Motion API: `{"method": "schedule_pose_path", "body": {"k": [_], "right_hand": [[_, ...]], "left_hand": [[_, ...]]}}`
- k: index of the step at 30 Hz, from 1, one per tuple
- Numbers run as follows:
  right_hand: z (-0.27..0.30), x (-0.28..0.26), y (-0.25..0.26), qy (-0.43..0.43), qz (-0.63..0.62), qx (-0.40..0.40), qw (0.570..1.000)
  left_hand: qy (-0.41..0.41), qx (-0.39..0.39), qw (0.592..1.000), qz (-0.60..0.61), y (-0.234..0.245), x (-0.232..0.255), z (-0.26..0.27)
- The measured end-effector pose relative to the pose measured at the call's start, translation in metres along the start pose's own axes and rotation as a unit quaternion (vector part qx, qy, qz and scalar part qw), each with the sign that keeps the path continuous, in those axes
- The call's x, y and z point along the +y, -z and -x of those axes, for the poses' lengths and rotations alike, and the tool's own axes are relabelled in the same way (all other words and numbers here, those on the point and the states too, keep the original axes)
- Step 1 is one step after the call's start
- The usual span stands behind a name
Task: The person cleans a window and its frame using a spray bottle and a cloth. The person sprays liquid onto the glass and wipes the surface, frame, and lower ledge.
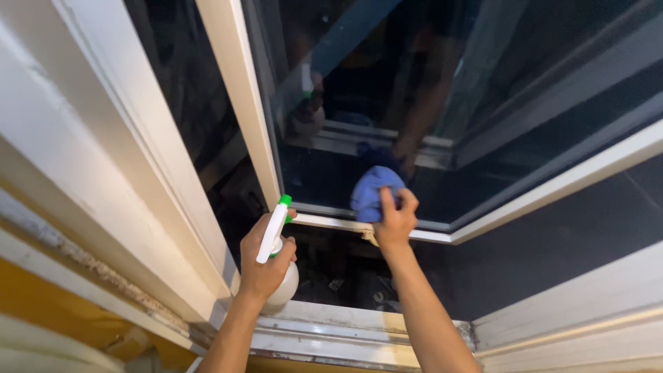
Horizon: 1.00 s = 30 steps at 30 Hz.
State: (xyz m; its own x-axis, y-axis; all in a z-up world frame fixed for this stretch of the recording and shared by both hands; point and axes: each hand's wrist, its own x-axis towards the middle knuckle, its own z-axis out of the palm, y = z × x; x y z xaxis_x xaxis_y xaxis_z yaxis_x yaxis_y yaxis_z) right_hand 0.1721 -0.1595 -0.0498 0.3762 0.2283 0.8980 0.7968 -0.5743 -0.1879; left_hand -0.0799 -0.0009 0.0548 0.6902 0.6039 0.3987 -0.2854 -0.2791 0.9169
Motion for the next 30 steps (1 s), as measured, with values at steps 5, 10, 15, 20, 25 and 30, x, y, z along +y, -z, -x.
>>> {"method": "schedule_pose_path", "body": {"k": [5, 10, 15, 20, 25, 30], "right_hand": [[-0.067, -0.062, 0.014, 0.152, -0.044, 0.004, 0.987], [-0.106, -0.039, 0.074, 0.066, -0.002, 0.05, 0.997], [-0.065, 0.014, 0.075, 0.027, -0.023, 0.086, 0.996], [-0.011, -0.003, 0.036, 0.103, 0.005, -0.072, 0.992], [-0.075, -0.072, 0.031, 0.182, -0.079, -0.054, 0.979], [-0.121, -0.072, 0.078, 0.039, -0.041, 0.075, 0.996]], "left_hand": [[-0.01, 0.032, 0.999, 0.001, -0.004, 0.005, 0.017], [0.013, 0.033, 0.999, -0.005, -0.016, 0.009, 0.027], [-0.01, 0.025, 1.0, -0.008, -0.018, 0.013, 0.023], [-0.038, 0.022, 0.999, -0.011, -0.011, 0.014, 0.031], [-0.019, 0.047, 0.999, -0.02, -0.004, 0.023, 0.036], [0.006, 0.071, 0.997, -0.035, -0.012, 0.031, 0.037]]}}
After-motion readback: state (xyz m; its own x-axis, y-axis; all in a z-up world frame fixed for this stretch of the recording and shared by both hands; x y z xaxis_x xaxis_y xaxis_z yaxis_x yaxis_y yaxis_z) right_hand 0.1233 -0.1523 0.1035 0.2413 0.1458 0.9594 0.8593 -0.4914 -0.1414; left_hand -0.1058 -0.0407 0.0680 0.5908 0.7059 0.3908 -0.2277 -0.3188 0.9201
